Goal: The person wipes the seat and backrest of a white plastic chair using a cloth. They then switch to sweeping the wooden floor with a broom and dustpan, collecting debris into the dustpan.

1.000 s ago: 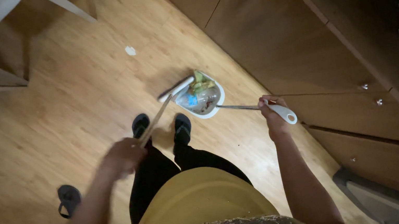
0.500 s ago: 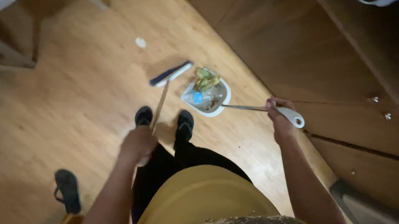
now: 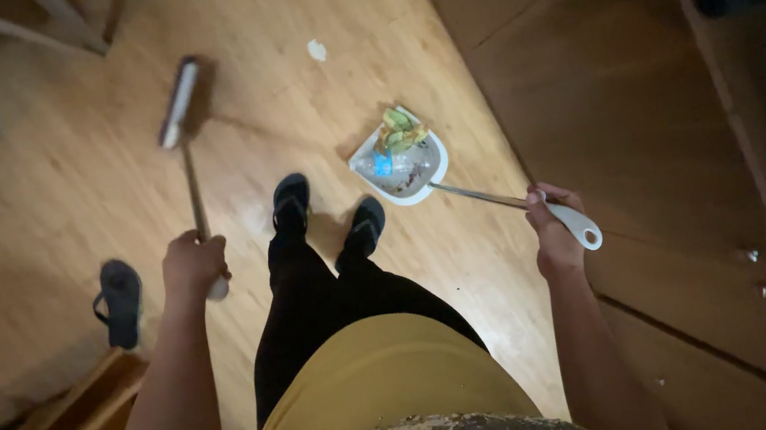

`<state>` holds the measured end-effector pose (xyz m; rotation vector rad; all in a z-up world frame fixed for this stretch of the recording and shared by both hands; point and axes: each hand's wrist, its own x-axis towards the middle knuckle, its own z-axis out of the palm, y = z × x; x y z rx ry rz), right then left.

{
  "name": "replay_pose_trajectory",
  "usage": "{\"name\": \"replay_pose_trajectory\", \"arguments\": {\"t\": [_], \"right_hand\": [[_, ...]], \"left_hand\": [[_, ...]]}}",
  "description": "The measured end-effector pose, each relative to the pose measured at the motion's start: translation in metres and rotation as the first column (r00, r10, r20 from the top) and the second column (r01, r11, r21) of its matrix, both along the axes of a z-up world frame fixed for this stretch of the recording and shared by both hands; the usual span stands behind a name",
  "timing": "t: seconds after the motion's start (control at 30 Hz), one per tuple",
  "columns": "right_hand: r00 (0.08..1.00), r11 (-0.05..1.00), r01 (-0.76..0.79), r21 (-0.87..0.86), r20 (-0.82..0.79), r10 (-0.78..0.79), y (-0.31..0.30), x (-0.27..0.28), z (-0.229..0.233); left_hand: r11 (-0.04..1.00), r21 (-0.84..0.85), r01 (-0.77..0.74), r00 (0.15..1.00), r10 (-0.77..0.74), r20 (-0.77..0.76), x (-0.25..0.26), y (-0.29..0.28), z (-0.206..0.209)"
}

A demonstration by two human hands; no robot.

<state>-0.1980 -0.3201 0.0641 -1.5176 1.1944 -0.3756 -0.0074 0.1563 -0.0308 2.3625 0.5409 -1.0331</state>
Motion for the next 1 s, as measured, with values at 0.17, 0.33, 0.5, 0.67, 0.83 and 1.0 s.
{"name": "replay_pose_trajectory", "arguments": {"t": [0.17,0.33,0.5,0.67,0.83,1.0], "right_hand": [[0.995,0.995,-0.095,-0.015,0.017,0.096,0.014,0.026,-0.008],[0.977,0.978,-0.203,-0.039,0.061,0.205,0.044,0.061,0.010],[0.953,0.954,-0.297,-0.038,0.048,0.299,0.073,0.092,0.027],[0.927,0.927,-0.374,-0.012,0.015,0.374,0.108,0.108,0.030],[0.907,0.908,-0.418,-0.008,0.058,0.418,0.154,0.117,0.023],[0.880,0.882,-0.470,-0.028,0.052,0.471,0.210,0.121,0.024]], "left_hand": [[0.997,0.065,0.048,0.998,-0.045,-0.048,-0.040,0.000,-0.059],[0.949,-0.203,-0.240,0.962,0.206,-0.177,-0.056,-0.022,0.058],[0.809,-0.347,-0.475,0.879,0.458,-0.134,-0.056,0.015,0.088],[0.833,-0.247,-0.496,0.862,0.506,-0.024,-0.075,0.063,0.069],[0.759,0.000,-0.652,0.751,0.645,0.140,-0.114,0.147,0.004],[0.669,0.009,-0.743,0.665,0.737,0.123,-0.133,0.207,-0.007]]}}
